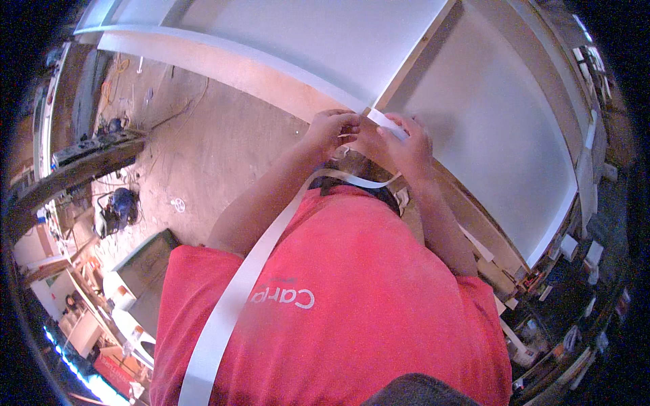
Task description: The person applies a gold-colored edge banding strip to the curved edge of a white cabinet door using a utility knife to trim the excess. They then apply a white edge banding strip to another edge and trim it with the knife.
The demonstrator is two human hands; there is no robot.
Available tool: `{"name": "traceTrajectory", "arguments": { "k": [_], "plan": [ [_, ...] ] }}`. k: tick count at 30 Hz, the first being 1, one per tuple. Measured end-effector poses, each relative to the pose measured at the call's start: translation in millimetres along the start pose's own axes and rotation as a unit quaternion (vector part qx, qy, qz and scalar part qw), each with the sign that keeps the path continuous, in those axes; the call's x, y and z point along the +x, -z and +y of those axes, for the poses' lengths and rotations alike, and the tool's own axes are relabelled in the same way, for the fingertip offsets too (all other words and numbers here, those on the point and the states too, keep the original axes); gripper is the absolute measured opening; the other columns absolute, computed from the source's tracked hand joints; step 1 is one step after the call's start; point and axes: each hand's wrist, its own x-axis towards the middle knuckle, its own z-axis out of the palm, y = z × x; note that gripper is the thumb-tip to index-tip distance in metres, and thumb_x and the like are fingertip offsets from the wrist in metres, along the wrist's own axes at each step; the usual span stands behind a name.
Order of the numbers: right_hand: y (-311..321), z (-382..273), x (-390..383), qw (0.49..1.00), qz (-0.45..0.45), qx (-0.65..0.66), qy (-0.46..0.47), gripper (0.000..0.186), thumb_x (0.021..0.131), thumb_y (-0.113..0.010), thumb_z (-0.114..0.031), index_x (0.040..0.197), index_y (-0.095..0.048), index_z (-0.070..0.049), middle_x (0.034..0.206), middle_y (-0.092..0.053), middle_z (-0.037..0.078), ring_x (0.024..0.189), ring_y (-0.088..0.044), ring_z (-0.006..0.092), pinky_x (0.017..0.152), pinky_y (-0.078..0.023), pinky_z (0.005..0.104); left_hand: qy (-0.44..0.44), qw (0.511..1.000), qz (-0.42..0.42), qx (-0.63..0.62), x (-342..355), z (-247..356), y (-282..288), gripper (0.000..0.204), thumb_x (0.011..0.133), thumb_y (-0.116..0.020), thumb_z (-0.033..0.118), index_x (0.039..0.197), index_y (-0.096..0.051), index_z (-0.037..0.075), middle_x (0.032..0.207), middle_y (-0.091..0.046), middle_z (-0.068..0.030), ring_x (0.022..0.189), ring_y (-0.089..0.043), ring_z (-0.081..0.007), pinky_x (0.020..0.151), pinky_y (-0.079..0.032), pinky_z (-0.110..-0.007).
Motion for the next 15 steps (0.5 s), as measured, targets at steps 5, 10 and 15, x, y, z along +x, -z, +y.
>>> {"name": "traceTrajectory", "arguments": {
  "k": [5, 10, 15],
  "plan": [
    [-1.5, 11.5, 10.1, 0.999, -0.007, -0.010, 0.051, 0.031, 0.079, -0.086, -0.018, 0.108, -0.077, -0.014, 0.096, -0.071, 0.012, 0.089, -0.071, 0.0315, 0.079, -0.056, 0.0413, -0.021, 0.998, -0.007, -0.050, 8.2, -19.9, -2.7, 0.015, 0.093, -0.071, 0.012, 0.104, -0.069, 0.003, 0.093, -0.071, -0.0071, 0.084, -0.069, -0.0181, 0.075, -0.058, -0.033],
    [-3.0, 13.8, 11.3, 0.998, -0.019, -0.008, 0.054, 0.029, 0.081, -0.085, -0.021, 0.108, -0.077, -0.015, 0.095, -0.071, 0.011, 0.089, -0.071, 0.0323, 0.079, -0.056, 0.0413, -0.040, 0.995, -0.040, -0.078, 7.7, -28.3, -5.4, 0.015, 0.094, -0.070, 0.014, 0.105, -0.068, 0.004, 0.095, -0.072, -0.0076, 0.086, -0.070, -0.0176, 0.076, -0.058, -0.032],
    [-1.8, 9.9, 11.4, 0.998, -0.020, -0.018, 0.059, 0.028, 0.082, -0.085, -0.022, 0.108, -0.077, -0.014, 0.098, -0.072, 0.012, 0.091, -0.071, 0.0323, 0.079, -0.056, 0.0416, -0.044, 0.998, -0.020, -0.048, 1.9, -26.0, -10.7, 0.016, 0.095, -0.071, 0.016, 0.104, -0.068, 0.004, 0.095, -0.073, -0.0077, 0.086, -0.070, -0.0167, 0.076, -0.058, -0.031]
  ]
}}
